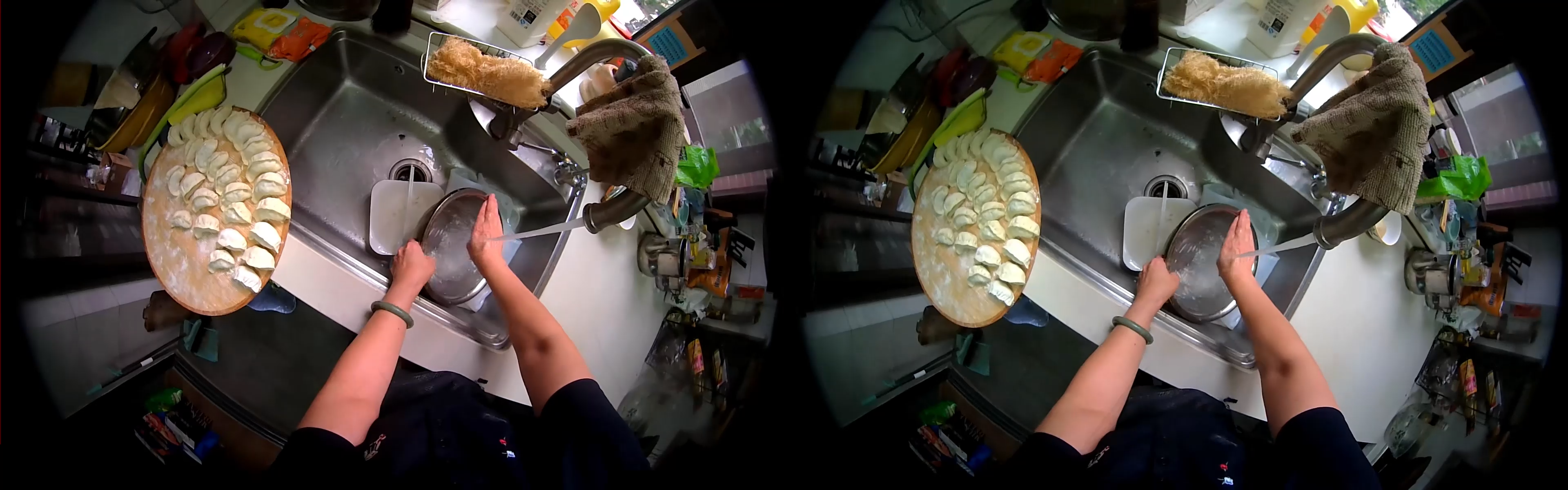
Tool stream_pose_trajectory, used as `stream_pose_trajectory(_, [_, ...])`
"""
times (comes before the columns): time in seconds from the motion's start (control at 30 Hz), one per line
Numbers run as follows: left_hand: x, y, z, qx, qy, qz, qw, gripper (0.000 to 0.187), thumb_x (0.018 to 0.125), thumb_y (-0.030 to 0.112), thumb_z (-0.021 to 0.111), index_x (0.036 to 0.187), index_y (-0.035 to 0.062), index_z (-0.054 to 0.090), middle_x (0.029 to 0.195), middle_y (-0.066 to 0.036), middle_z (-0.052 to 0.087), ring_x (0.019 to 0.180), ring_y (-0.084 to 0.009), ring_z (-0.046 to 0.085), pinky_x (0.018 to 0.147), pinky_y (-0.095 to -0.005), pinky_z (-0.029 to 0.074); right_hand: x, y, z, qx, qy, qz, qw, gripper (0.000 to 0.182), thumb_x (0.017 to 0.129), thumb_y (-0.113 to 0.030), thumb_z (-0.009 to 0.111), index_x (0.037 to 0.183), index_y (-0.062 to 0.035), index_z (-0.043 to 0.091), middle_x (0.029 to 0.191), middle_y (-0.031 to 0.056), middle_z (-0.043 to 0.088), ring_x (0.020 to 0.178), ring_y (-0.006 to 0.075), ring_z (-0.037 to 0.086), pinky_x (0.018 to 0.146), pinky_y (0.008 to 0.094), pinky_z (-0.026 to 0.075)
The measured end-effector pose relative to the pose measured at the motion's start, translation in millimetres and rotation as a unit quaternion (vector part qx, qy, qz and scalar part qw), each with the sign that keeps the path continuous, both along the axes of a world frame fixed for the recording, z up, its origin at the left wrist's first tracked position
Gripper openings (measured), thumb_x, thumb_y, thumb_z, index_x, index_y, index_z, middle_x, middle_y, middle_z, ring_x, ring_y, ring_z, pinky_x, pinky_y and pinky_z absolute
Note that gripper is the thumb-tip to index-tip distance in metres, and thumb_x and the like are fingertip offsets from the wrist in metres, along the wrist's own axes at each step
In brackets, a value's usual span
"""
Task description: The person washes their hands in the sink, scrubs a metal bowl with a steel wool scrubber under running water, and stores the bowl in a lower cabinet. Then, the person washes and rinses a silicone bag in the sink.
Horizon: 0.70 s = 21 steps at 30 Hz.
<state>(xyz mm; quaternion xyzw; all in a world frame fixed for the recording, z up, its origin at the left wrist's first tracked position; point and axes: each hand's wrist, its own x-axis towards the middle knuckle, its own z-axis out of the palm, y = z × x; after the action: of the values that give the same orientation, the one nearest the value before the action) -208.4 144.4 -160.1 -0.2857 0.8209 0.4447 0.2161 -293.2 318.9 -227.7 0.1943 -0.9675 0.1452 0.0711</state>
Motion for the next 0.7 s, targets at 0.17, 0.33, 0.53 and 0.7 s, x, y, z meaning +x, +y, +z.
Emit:
stream_pose_trajectory(0.17, [-0.7,-0.2,3.1,-0.01,-0.005,-0.001,1.0,0.033,0.068,0.011,0.052,0.096,-0.0047,0.054,0.098,-0.028,0.056,0.095,-0.0436,0.052,0.085,-0.0459,0.041,-3.6,17.6,-6.3,0.065,0.014,0.009,0.998,0.051,0.077,0.001,0.04,0.126,0.0086,0.03,0.129,0.0229,0.033,0.117,0.0364,0.037,0.098,0.039,0.032])
stream_pose_trajectory(0.33, [-0.4,-1.8,7.9,0.0,-0.023,-0.003,1.0,0.033,0.068,0.012,0.052,0.096,-0.0048,0.055,0.099,-0.028,0.055,0.095,-0.0433,0.052,0.085,-0.0454,0.041,-5.7,21.3,-4.6,0.063,0.021,0.061,0.996,0.051,0.075,-0.001,0.045,0.124,0.0093,0.033,0.127,0.0232,0.034,0.113,0.0362,0.04,0.094,0.0398,0.035])
stream_pose_trajectory(0.53, [-0.1,-0.6,1.3,0.002,-0.017,-0.002,1.0,0.032,0.068,0.012,0.051,0.095,-0.0055,0.055,0.099,-0.028,0.056,0.095,-0.0431,0.052,0.085,-0.0454,0.042,1.3,30.4,-0.2,0.031,-0.03,0.055,0.998,0.046,0.078,-0.005,0.046,0.122,0.0053,0.038,0.123,0.021,0.039,0.11,0.0334,0.042,0.09,0.0395,0.037])
stream_pose_trajectory(0.7, [-0.9,-1.9,1.1,-0.015,-0.03,-0.026,0.999,0.027,0.071,0.013,0.049,0.093,-0.0019,0.057,0.099,-0.026,0.057,0.095,-0.0414,0.053,0.083,-0.0464,0.042,0.7,34.4,-10.3,0.084,0.016,0.06,0.994,0.037,0.078,-0.006,0.046,0.114,0.0041,0.047,0.117,0.0202,0.044,0.105,0.0316,0.047,0.086,0.0372,0.04])
